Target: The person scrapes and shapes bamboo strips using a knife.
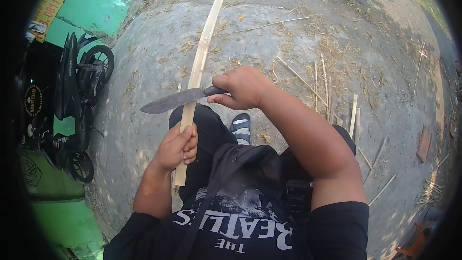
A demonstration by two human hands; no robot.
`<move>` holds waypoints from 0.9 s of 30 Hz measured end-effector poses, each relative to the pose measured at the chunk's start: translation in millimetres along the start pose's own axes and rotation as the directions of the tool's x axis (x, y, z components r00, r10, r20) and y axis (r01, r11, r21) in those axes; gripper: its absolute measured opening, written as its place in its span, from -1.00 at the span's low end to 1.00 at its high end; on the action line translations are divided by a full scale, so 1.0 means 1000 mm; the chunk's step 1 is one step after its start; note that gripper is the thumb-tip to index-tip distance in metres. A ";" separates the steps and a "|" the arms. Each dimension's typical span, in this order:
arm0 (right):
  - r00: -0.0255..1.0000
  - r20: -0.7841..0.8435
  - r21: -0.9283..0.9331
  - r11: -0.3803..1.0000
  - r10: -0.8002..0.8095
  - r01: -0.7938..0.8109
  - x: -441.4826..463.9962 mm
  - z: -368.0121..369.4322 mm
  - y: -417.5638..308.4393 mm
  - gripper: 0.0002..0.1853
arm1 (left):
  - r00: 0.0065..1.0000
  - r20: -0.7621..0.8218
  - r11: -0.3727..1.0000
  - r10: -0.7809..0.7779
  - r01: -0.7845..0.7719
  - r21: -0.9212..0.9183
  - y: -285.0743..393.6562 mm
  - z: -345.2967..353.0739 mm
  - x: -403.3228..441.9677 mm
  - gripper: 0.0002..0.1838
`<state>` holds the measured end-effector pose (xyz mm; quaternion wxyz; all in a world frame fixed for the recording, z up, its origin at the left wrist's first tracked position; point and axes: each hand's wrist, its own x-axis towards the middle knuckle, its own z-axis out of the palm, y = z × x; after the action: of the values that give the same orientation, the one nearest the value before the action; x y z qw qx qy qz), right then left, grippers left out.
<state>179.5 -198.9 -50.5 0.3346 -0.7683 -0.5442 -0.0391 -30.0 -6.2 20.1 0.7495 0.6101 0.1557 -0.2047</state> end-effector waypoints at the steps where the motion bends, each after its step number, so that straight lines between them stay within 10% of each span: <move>1: 1.000 0.014 -0.021 0.999 0.024 -0.024 0.000 -0.001 -0.003 -0.48 | 1.000 -0.012 0.999 -0.006 0.006 -0.032 -0.001 0.003 0.001 -0.71; 17: 0.980 -0.027 -0.009 0.980 0.196 -0.196 -0.003 -0.014 0.021 -0.47 | 0.998 0.023 0.995 0.059 -0.060 0.084 -0.007 -0.002 -0.004 -0.72; 24: 1.000 -0.023 0.006 1.000 -0.007 0.007 -0.005 -0.002 0.001 -0.46 | 0.999 0.028 0.995 0.044 -0.046 0.086 -0.003 -0.007 -0.009 -0.72; 27: 0.978 -0.098 0.045 0.983 0.184 -0.180 -0.006 -0.013 0.030 -0.46 | 0.999 0.041 0.993 0.034 -0.038 0.109 -0.001 -0.005 -0.014 -0.72</move>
<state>207.0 -216.2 -57.4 0.3778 -0.8058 -0.4544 -0.0377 -42.5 0.1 24.7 0.7212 0.6491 0.1186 -0.2110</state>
